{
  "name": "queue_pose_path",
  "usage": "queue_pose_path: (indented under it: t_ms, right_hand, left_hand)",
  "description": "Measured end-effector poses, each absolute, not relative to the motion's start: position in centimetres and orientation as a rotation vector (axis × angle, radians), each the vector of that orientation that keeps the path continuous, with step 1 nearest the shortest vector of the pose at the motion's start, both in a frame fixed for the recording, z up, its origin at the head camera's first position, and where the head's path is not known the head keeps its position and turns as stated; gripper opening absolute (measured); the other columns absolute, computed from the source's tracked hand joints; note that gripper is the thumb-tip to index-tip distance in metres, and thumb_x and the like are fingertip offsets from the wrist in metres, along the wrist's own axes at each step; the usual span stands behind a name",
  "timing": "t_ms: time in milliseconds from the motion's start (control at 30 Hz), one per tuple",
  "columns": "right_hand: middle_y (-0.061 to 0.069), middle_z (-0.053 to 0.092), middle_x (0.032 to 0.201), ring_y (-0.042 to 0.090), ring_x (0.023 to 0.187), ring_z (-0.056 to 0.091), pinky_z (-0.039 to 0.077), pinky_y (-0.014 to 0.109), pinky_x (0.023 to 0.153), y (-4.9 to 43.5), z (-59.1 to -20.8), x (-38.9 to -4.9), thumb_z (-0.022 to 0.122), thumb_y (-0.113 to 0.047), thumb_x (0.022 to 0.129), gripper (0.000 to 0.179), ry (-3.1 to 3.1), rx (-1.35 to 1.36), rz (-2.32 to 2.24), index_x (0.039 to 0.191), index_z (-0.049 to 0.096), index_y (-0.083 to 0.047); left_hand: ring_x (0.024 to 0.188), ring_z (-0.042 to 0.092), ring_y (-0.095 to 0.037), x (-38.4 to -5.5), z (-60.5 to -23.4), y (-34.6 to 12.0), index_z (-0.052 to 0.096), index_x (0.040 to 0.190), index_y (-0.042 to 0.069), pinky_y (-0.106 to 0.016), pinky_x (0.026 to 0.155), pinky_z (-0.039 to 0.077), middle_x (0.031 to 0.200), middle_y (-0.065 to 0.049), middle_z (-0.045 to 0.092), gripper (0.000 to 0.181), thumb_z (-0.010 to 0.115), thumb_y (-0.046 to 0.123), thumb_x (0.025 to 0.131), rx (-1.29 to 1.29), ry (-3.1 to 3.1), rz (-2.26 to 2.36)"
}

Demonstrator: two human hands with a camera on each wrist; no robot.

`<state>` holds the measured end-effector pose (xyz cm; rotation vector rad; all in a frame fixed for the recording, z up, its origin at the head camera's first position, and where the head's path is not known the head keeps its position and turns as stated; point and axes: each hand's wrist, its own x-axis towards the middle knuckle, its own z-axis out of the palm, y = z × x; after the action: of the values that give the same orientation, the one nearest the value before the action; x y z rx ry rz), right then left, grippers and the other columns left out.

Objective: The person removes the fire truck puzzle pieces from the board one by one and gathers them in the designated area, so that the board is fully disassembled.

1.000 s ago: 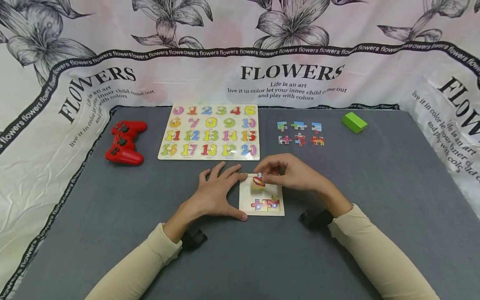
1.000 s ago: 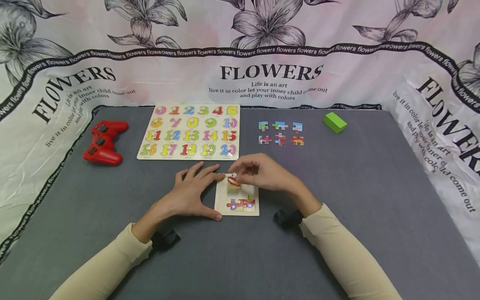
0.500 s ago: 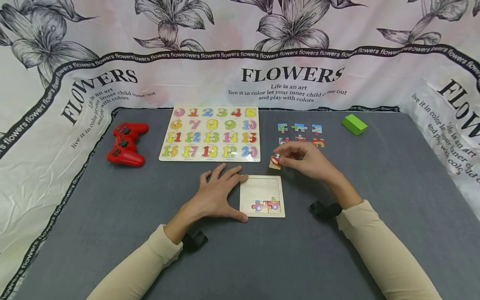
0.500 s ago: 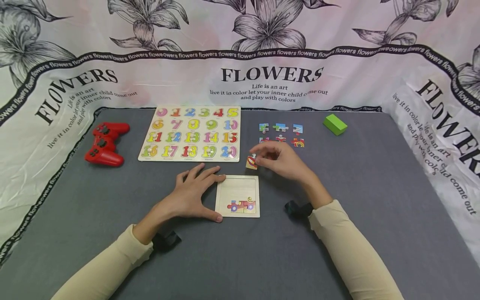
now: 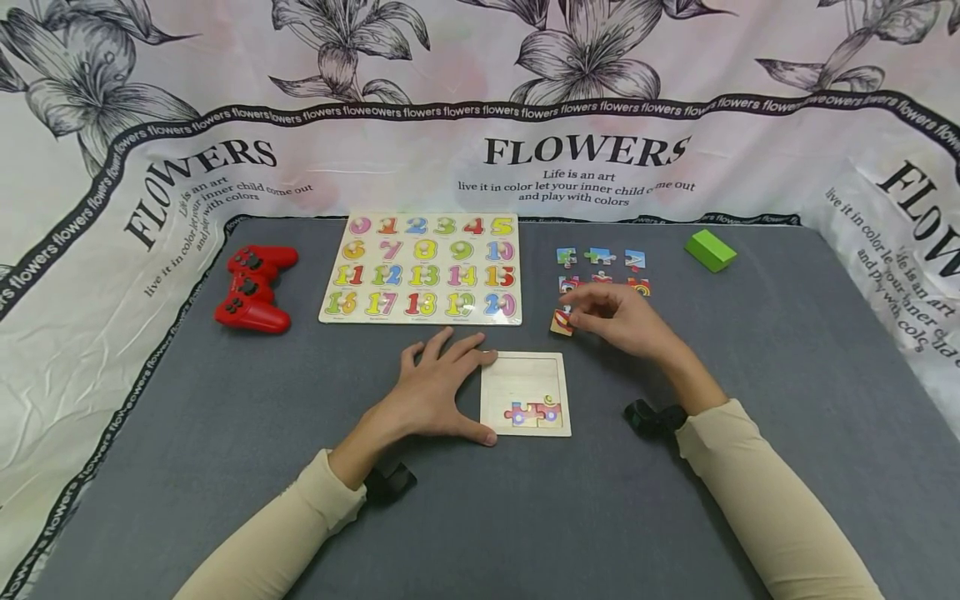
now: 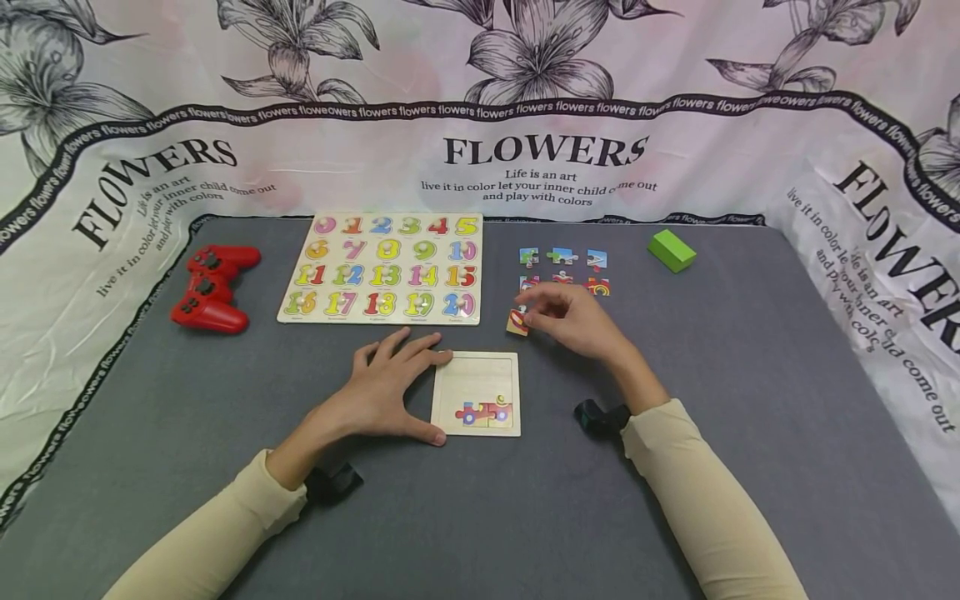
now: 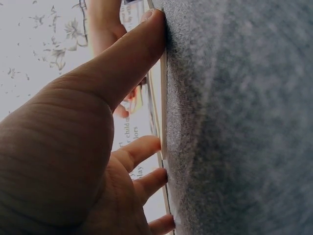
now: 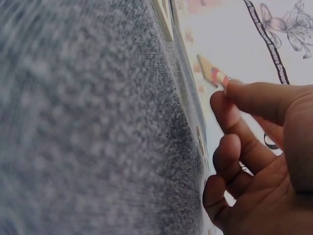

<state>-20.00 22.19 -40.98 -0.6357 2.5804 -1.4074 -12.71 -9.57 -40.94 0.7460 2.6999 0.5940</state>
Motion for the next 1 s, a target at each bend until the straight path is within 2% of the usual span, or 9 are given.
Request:
queue_pose_path:
  t_ms: [300, 533, 800, 1000]
  right_hand:
    - [0.015, 0.069, 0.095, 0.011, 0.074, 0.057, 0.045, 0.024, 0.066, 22.6, -41.34, -19.96, 0.068, -0.009, 0.097, 0.028, 2.663, -0.573, -1.342, 0.125, 0.071, -0.003]
    - [0.01, 0.067, 0.094, 0.011, 0.074, 0.055, 0.045, 0.024, 0.066, 22.93, -41.68, -20.25, 0.067, -0.012, 0.098, 0.027, 2.718, -0.529, -1.294, 0.124, 0.072, -0.008]
    - [0.01, 0.065, 0.101, 0.017, 0.08, 0.056, 0.045, 0.025, 0.069, 23.14, -41.89, -20.53, 0.082, -0.014, 0.086, 0.046, 2.738, -0.641, -1.176, 0.129, 0.068, -0.009]
    - [0.012, 0.064, 0.104, 0.021, 0.082, 0.053, 0.043, 0.026, 0.071, 23.01, -41.85, -20.43, 0.082, -0.01, 0.085, 0.045, 2.751, -0.592, -1.148, 0.128, 0.069, -0.009]
  left_hand:
    - [0.158, 0.009, -0.037, -12.7, -41.12, -9.55, 0.043, 0.155, 0.03, -0.071, 0.117, 0.009, 0.17, 0.001, 0.025, 0.106, 0.087, 0.066, 0.065, 0.752, 2.708, 0.593]
    - [0.158, 0.008, -0.037, -12.71, -41.0, -9.54, 0.043, 0.155, 0.03, -0.071, 0.117, 0.008, 0.17, 0.002, 0.025, 0.106, 0.087, 0.066, 0.066, 0.754, 2.708, 0.592]
    - [0.158, 0.009, -0.038, -12.63, -40.89, -9.57, 0.044, 0.155, 0.029, -0.071, 0.116, 0.009, 0.17, 0.001, 0.025, 0.106, 0.087, 0.066, 0.066, 0.757, 2.71, 0.596]
    - [0.158, 0.009, -0.038, -12.61, -40.91, -9.6, 0.044, 0.155, 0.029, -0.071, 0.116, 0.009, 0.17, 0.001, 0.025, 0.106, 0.087, 0.066, 0.065, 0.755, 2.712, 0.593]
